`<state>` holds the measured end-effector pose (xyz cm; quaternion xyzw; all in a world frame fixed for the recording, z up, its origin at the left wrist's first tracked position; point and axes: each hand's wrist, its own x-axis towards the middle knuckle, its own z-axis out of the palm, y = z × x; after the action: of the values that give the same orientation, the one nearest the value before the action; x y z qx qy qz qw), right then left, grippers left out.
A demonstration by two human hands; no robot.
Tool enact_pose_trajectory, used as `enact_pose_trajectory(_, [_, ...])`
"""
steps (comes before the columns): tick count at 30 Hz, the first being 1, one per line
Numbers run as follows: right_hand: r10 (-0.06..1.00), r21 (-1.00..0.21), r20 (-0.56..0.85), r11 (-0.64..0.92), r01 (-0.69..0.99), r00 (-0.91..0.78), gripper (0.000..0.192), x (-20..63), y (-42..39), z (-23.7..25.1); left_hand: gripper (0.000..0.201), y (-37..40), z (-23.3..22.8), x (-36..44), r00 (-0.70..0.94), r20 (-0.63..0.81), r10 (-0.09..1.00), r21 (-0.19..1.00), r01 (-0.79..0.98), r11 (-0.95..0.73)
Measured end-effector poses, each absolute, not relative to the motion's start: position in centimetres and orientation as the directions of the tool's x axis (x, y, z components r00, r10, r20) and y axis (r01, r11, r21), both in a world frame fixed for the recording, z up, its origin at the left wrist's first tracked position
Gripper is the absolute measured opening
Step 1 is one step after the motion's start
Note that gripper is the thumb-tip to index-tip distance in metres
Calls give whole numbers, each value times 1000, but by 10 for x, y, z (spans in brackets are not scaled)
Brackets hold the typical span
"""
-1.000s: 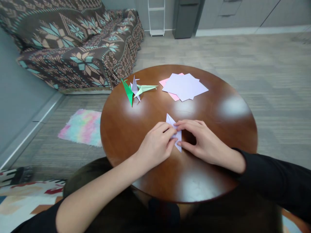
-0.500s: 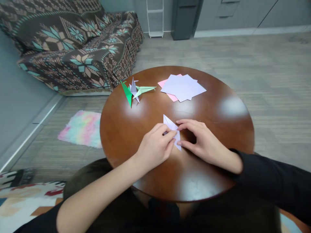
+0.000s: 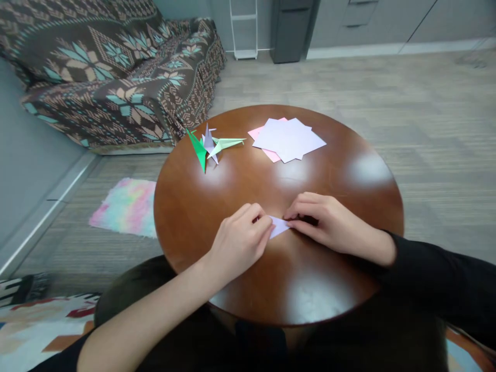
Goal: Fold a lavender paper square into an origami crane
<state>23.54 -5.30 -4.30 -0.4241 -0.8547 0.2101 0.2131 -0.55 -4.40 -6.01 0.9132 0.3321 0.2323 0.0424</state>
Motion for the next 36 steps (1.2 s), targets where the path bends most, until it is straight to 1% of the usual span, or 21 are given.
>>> enact_pose_trajectory(4, [772,-461,209,620,636,-601,22,235,-52,-46,18,-41,-59,-5,650,410,640,326,550,-769])
enact_pose_trajectory(7, [763,-447,209,631,634,-612,23,235,-52,-46,18,-36,-59,-5,644,376,667,440,509,-740])
enact_pose_trajectory(10, [761,-445,202,632,634,-617,24,235,-52,-44,17,-32,-59,-5,645,339,685,512,484,-710])
enact_pose_trajectory(14, [760,-431,177,631,645,-625,24,235,-52,-43,14,-31,-59,-6,648,319,691,544,473,-694])
enact_pose_trajectory(20, [765,-418,170,627,658,-621,26,234,-53,-42,14,-31,-58,-6,647,304,699,558,474,-681])
enact_pose_trajectory(22, [771,-394,207,629,670,-603,26,233,-58,-44,14,-31,-58,-6,647,294,704,562,478,-675])
enact_pose_trajectory(24, [767,-349,273,641,684,-580,25,233,-65,-48,14,-31,-57,-6,645,286,708,565,483,-668])
enact_pose_trajectory(25, [755,-318,317,655,685,-575,25,232,-70,-49,14,-31,-57,-5,645,283,710,567,485,-666])
enact_pose_trajectory(27, [715,-230,353,691,685,-604,23,232,-79,-53,13,-31,-58,-5,644,284,710,567,485,-666])
enact_pose_trajectory(29, [675,-142,359,722,678,-644,23,231,-85,-55,13,-31,-58,-4,649,294,702,557,480,-678])
enact_pose_trajectory(31, [644,-86,372,741,666,-669,24,230,-88,-56,12,-33,-57,-5,651,325,686,502,496,-708])
enact_pose_trajectory(33, [628,-63,387,749,660,-676,24,229,-88,-57,13,-38,-57,-8,644,375,667,380,549,-744])
enact_pose_trajectory(35, [626,-63,394,749,660,-673,24,228,-87,-58,14,-47,-56,-12,637,417,649,234,615,-753])
enact_pose_trajectory(36, [629,-68,396,747,662,-669,24,227,-86,-59,15,-52,-56,-14,645,412,644,211,620,-756])
